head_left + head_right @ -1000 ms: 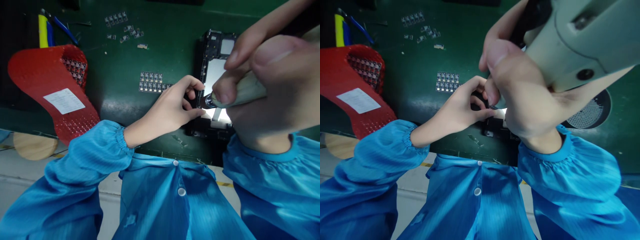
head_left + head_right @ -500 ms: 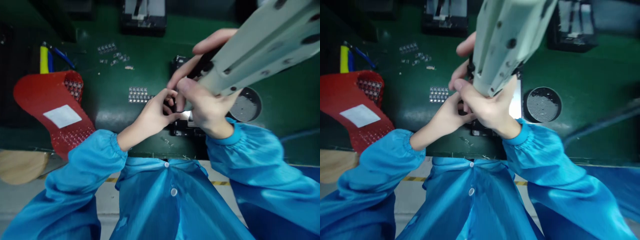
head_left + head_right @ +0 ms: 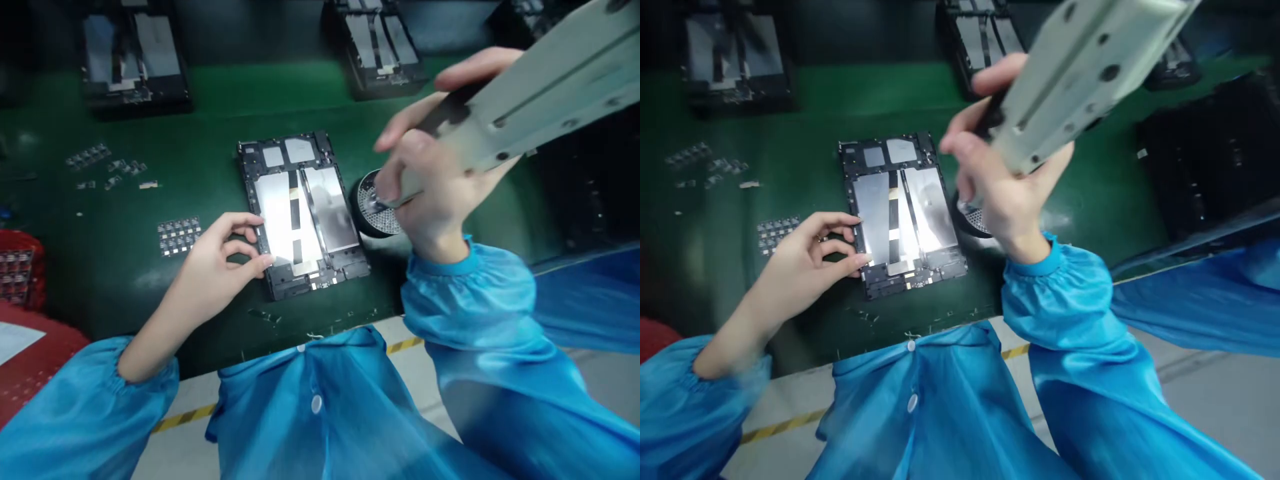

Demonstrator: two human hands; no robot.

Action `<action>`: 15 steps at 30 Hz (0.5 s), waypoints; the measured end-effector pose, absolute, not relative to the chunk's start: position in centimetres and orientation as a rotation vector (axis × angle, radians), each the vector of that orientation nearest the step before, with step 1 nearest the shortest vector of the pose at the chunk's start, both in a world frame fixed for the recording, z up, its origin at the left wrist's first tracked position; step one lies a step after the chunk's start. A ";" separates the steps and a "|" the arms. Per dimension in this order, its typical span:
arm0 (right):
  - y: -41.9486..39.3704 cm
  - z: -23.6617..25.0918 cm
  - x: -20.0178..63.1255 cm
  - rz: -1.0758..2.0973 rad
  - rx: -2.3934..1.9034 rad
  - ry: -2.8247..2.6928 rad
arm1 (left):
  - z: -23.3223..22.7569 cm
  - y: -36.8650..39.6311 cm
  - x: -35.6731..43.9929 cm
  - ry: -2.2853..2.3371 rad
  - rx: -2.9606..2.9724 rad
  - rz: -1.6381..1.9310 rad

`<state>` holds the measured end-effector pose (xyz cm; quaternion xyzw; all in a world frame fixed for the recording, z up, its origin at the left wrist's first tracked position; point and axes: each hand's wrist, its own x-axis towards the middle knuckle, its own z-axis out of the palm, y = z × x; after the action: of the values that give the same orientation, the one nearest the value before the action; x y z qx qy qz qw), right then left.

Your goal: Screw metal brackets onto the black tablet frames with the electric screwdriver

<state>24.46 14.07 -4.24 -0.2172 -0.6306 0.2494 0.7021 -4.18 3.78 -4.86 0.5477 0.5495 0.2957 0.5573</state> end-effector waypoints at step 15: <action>16.6 -7.5 28.8 0.559 -0.245 -1.286 | -3.4 5.6 -4.7 1.399 1.421 0.473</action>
<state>28.76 16.60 -7.52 -0.1124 -0.5899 0.2563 0.7574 -4.75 5.58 -3.36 0.5925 0.5833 0.1972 0.5194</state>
